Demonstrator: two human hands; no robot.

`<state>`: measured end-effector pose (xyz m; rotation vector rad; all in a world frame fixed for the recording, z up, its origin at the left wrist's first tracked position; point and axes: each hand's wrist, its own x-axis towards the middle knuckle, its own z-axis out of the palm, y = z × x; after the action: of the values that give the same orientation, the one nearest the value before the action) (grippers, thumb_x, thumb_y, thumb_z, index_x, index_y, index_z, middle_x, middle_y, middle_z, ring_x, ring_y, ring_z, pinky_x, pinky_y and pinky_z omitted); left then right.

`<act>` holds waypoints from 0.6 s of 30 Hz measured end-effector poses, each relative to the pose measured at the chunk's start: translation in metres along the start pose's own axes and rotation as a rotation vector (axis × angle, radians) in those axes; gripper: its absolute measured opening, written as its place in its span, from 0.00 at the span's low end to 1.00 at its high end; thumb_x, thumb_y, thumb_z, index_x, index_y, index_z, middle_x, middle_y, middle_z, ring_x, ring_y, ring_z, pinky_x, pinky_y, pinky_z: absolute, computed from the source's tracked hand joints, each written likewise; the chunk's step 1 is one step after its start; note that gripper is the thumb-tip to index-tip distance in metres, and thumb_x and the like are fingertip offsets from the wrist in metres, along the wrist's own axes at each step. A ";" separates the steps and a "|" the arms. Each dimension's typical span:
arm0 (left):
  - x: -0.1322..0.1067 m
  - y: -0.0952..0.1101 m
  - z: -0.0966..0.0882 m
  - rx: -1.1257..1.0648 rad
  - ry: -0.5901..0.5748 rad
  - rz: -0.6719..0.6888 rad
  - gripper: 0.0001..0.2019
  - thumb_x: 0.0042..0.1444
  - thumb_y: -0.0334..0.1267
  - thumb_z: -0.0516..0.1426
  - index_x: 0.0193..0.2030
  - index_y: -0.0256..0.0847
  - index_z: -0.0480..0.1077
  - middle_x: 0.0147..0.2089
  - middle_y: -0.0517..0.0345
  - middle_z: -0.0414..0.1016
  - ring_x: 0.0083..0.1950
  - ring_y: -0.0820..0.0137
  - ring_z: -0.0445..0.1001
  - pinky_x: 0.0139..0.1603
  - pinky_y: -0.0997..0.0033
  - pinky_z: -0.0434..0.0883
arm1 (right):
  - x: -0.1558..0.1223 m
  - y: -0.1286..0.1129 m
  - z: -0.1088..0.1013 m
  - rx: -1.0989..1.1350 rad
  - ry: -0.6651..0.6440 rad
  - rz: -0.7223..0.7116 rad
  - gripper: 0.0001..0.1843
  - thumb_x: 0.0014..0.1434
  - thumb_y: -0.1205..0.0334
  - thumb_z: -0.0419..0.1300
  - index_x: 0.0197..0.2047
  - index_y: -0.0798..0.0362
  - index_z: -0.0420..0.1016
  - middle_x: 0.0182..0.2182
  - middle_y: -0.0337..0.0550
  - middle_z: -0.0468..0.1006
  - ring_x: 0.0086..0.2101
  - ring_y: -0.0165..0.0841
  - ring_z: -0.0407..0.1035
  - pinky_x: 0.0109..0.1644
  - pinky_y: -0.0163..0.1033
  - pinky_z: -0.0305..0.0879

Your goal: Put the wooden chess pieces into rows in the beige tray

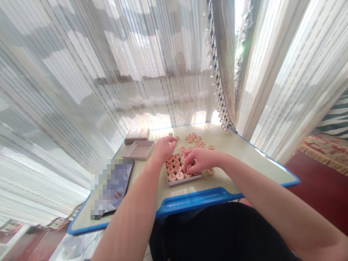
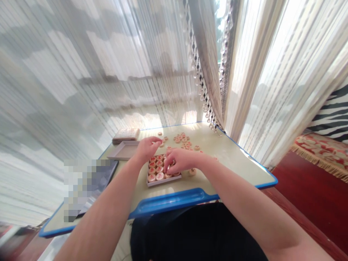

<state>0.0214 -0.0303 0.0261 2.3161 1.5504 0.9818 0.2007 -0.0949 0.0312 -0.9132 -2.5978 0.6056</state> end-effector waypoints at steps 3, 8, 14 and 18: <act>0.000 0.002 0.000 0.011 -0.005 0.015 0.13 0.51 0.36 0.52 0.37 0.42 0.78 0.39 0.57 0.79 0.42 0.64 0.75 0.51 0.68 0.68 | 0.000 0.001 -0.001 0.005 -0.011 0.007 0.09 0.49 0.63 0.61 0.34 0.50 0.81 0.31 0.40 0.69 0.34 0.31 0.65 0.43 0.36 0.62; 0.000 0.003 -0.001 0.047 0.008 0.022 0.14 0.51 0.36 0.51 0.37 0.42 0.77 0.39 0.57 0.79 0.42 0.64 0.75 0.50 0.68 0.68 | -0.002 -0.001 -0.004 0.123 0.021 0.047 0.11 0.48 0.66 0.59 0.36 0.51 0.79 0.31 0.39 0.71 0.33 0.30 0.66 0.42 0.35 0.62; -0.001 -0.004 0.001 0.120 -0.099 -0.006 0.15 0.51 0.38 0.51 0.41 0.42 0.77 0.45 0.56 0.78 0.50 0.63 0.73 0.53 0.71 0.66 | 0.003 0.015 -0.001 0.056 0.195 0.196 0.12 0.48 0.67 0.56 0.37 0.52 0.75 0.29 0.38 0.72 0.30 0.29 0.65 0.35 0.34 0.61; -0.002 -0.009 0.005 0.177 -0.240 -0.006 0.17 0.51 0.40 0.51 0.43 0.42 0.76 0.46 0.56 0.78 0.49 0.63 0.73 0.52 0.70 0.67 | 0.008 0.034 0.001 -0.214 0.395 0.251 0.10 0.49 0.67 0.56 0.36 0.53 0.75 0.30 0.41 0.71 0.35 0.33 0.64 0.42 0.38 0.60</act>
<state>0.0176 -0.0273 0.0167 2.4364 1.5997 0.5587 0.2116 -0.0659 0.0148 -1.2933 -2.2358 0.1780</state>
